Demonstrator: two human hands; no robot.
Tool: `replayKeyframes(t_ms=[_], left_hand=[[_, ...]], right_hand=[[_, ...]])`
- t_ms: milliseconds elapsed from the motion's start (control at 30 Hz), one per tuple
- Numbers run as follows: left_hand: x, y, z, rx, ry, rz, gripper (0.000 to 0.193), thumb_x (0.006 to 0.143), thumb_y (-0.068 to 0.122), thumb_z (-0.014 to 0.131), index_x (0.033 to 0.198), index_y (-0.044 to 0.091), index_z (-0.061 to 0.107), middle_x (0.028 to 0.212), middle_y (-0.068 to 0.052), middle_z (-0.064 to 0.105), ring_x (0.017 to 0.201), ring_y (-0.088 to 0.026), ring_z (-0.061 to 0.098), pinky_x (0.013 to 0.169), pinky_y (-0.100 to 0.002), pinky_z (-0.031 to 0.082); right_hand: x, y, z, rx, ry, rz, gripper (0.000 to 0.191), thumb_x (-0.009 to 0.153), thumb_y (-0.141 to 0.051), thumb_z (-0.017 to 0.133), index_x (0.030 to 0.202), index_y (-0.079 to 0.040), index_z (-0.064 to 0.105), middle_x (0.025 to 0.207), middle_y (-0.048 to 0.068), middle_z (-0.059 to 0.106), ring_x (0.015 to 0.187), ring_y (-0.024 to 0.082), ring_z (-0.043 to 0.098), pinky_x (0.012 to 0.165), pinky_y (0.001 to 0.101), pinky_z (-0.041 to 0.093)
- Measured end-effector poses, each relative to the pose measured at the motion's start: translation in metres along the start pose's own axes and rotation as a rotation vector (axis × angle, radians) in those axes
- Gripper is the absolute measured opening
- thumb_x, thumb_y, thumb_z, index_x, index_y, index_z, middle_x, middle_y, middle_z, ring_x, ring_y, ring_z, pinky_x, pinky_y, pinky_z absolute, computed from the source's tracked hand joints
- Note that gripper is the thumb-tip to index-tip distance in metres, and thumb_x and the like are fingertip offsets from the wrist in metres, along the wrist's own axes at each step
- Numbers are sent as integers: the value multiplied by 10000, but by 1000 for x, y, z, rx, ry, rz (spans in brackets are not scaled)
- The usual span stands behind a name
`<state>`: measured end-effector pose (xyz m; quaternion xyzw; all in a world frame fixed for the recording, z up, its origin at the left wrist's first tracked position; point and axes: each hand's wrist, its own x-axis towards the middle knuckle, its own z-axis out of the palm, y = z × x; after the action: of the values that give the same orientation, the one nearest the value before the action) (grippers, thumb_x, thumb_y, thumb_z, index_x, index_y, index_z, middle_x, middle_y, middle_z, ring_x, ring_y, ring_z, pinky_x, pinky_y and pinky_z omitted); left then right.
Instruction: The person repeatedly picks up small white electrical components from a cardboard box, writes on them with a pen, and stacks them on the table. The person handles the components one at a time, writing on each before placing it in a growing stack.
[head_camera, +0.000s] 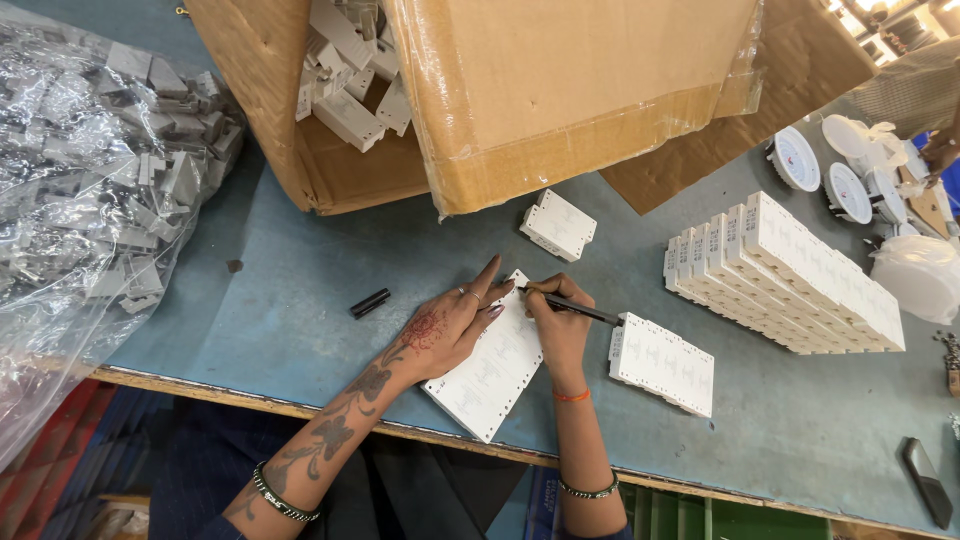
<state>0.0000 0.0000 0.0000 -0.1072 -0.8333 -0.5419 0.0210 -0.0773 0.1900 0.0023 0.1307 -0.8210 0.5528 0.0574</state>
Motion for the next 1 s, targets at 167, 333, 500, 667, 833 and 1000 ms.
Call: replayKeyframes(t_ms=[167, 333, 500, 667, 833, 1000], left_hand=[[2, -4, 1, 19, -1, 13, 709, 1038, 224, 459, 1617, 94, 70, 1503, -8, 559, 1358, -347, 508, 1105, -439, 439], [1, -7, 1, -11, -10, 5, 703, 1038, 215, 451, 1618, 95, 73, 1509, 3, 558, 1356, -335, 523, 1111, -433, 442], [0, -6, 1, 2, -10, 11, 711, 1029, 202, 461, 1615, 92, 72, 1514, 1, 554, 1358, -344, 511, 1101, -437, 442], [-1, -8, 4, 4, 1, 12, 707, 1034, 216, 465, 1617, 98, 83, 1509, -1, 557, 1345, -334, 532, 1090, -434, 460], [0, -12, 7, 3, 0, 16, 701, 1041, 228, 463, 1615, 99, 81, 1511, -6, 552, 1345, -329, 531, 1089, -438, 456], [3, -9, 8, 18, -10, 1, 705, 1033, 231, 458, 1610, 101, 74, 1511, 1, 553, 1355, -334, 515, 1091, -439, 447]], right_hand=[[1, 3, 1, 9, -15, -1, 67, 817, 31, 655, 844, 45, 714, 716, 56, 692, 601, 76, 614, 573, 220, 486], [0, 4, 2, 22, -7, 17, 56, 809, 32, 654, 825, 47, 705, 722, 59, 696, 598, 77, 616, 572, 222, 495], [-1, 2, 1, 22, 18, 38, 54, 804, 27, 665, 829, 47, 708, 720, 61, 694, 597, 83, 635, 574, 222, 503], [-1, 2, 2, 21, 11, 30, 53, 832, 17, 670, 850, 52, 704, 711, 68, 697, 608, 87, 634, 586, 225, 495], [-1, 6, 2, 21, 3, 24, 66, 814, 29, 657, 848, 54, 708, 720, 67, 695, 607, 90, 629, 580, 225, 493], [1, 13, -4, 19, 18, 10, 68, 804, 32, 654, 835, 52, 711, 715, 66, 697, 599, 92, 635, 574, 222, 497]])
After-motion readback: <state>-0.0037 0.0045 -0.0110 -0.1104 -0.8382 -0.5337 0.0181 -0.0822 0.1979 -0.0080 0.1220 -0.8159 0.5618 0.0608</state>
